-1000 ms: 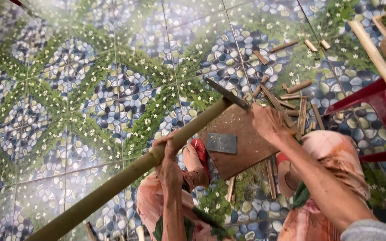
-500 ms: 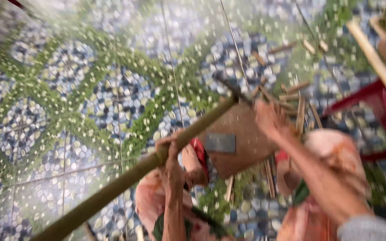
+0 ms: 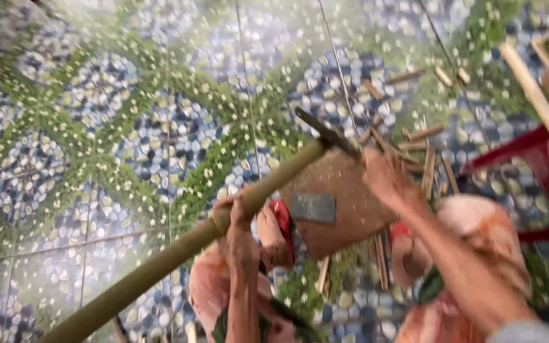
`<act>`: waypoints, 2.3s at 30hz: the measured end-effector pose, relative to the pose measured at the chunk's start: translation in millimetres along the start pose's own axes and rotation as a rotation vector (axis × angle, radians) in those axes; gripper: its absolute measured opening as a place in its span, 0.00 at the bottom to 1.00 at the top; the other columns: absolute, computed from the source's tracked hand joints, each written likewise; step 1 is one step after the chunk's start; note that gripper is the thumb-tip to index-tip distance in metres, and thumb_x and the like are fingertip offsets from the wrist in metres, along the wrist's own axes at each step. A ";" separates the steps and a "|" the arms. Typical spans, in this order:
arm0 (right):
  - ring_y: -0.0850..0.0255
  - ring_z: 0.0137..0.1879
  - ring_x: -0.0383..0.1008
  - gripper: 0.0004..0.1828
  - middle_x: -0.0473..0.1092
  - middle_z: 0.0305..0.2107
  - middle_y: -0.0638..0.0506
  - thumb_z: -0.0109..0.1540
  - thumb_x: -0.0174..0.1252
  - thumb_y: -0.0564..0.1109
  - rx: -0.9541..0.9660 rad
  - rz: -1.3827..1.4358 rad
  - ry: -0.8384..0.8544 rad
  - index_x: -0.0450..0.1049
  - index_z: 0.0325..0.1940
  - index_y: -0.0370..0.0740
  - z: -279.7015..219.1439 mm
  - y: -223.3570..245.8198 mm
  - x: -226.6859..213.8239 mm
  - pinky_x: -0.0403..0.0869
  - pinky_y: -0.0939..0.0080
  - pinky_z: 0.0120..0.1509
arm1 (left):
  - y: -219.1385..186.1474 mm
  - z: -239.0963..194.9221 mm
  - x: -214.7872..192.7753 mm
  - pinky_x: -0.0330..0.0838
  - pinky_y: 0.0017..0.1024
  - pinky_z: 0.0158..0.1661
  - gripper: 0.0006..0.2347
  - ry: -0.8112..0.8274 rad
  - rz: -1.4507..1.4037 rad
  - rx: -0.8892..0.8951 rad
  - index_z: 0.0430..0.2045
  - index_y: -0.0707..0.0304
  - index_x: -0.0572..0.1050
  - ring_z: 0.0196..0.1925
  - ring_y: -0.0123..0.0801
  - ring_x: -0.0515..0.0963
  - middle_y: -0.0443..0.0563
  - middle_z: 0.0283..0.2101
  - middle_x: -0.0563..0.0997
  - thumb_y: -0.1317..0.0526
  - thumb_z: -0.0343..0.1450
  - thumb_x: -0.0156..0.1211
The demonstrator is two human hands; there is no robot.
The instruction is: The person sits on the floor and uses a knife to split and shape a bamboo pole. They repeatedly rotate the pole and shave its surface to create a flat, tapered section.
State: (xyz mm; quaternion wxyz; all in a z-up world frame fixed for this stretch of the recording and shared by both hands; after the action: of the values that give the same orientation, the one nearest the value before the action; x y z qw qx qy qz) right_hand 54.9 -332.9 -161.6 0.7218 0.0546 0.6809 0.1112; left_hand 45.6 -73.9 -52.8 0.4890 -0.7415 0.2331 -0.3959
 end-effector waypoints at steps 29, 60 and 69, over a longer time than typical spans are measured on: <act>0.50 0.35 0.82 0.04 0.76 0.23 0.48 0.65 0.50 0.46 0.207 -0.020 0.067 0.66 0.42 0.57 8.0 -17.4 -1.8 0.79 0.47 0.39 | 9.9 15.5 -4.7 0.81 0.52 0.48 0.06 -0.046 0.004 -0.025 0.31 0.61 0.79 0.48 0.41 0.79 0.57 0.40 0.81 0.65 0.66 0.72; 0.36 0.46 0.79 0.16 0.78 0.33 0.40 0.69 0.46 0.53 0.378 0.439 0.151 0.79 0.41 0.47 41.6 -53.3 0.6 0.75 0.35 0.51 | 23.1 33.6 -34.1 0.86 0.53 0.39 0.06 -0.006 -0.104 0.022 0.33 0.66 0.78 0.41 0.46 0.80 0.63 0.38 0.80 0.67 0.68 0.70; 0.58 0.23 0.77 0.23 0.69 0.13 0.52 0.73 0.43 0.67 -0.025 0.140 0.033 0.72 0.47 0.49 15.2 32.6 -22.5 0.79 0.60 0.38 | 37.7 33.3 -32.8 0.86 0.55 0.39 0.06 -0.016 -0.179 0.018 0.30 0.65 0.76 0.40 0.48 0.82 0.60 0.37 0.80 0.68 0.69 0.69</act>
State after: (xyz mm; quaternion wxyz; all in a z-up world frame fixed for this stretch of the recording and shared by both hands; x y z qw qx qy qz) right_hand 66.1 -305.5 -131.3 0.7016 0.0912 0.6858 0.1708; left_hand 55.4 -47.3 -105.9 0.4603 -0.7580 0.1582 -0.4342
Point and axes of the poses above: each hand's wrist, its own z-axis towards the middle knuckle, its own x-axis out of the palm, y = z × x, the point moved 4 cm from there along z, towards the middle knuckle
